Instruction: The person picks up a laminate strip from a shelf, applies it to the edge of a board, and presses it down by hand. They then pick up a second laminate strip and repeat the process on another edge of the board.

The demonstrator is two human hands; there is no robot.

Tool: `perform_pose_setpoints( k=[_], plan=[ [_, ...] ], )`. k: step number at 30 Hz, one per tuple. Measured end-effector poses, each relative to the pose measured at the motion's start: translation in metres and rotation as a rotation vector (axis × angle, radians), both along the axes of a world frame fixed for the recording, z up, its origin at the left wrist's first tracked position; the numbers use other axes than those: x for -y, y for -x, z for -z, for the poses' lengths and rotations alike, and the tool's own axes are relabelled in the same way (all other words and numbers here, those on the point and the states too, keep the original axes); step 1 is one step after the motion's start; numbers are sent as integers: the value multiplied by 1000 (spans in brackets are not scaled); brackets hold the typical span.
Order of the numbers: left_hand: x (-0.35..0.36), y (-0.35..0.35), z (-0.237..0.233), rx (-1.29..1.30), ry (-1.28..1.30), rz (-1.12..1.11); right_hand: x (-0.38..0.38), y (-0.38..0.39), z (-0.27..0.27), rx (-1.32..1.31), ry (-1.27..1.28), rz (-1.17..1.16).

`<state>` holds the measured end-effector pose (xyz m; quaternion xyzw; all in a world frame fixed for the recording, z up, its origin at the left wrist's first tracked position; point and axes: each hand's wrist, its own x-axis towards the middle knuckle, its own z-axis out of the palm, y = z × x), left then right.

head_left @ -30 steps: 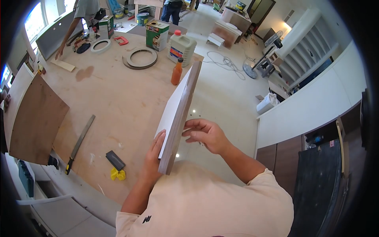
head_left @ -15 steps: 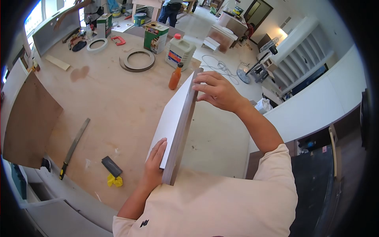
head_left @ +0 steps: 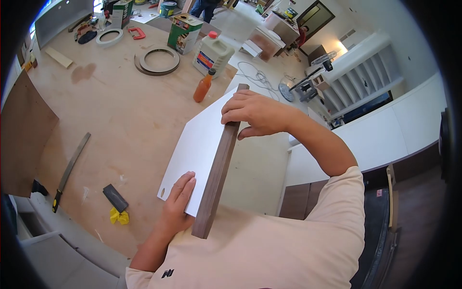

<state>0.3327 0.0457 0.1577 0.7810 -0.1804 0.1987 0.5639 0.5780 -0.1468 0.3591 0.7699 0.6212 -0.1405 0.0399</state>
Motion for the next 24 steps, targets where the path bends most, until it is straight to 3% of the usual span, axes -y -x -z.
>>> perform_pose_setpoints(
  k=[9,24],
  plan=[
    [12,4,7,-60,-32,11,3,-7,1,-99,56,21],
    [17,7,6,-86,-66,-19,9,-9,3,-41,38,36]
  ],
)
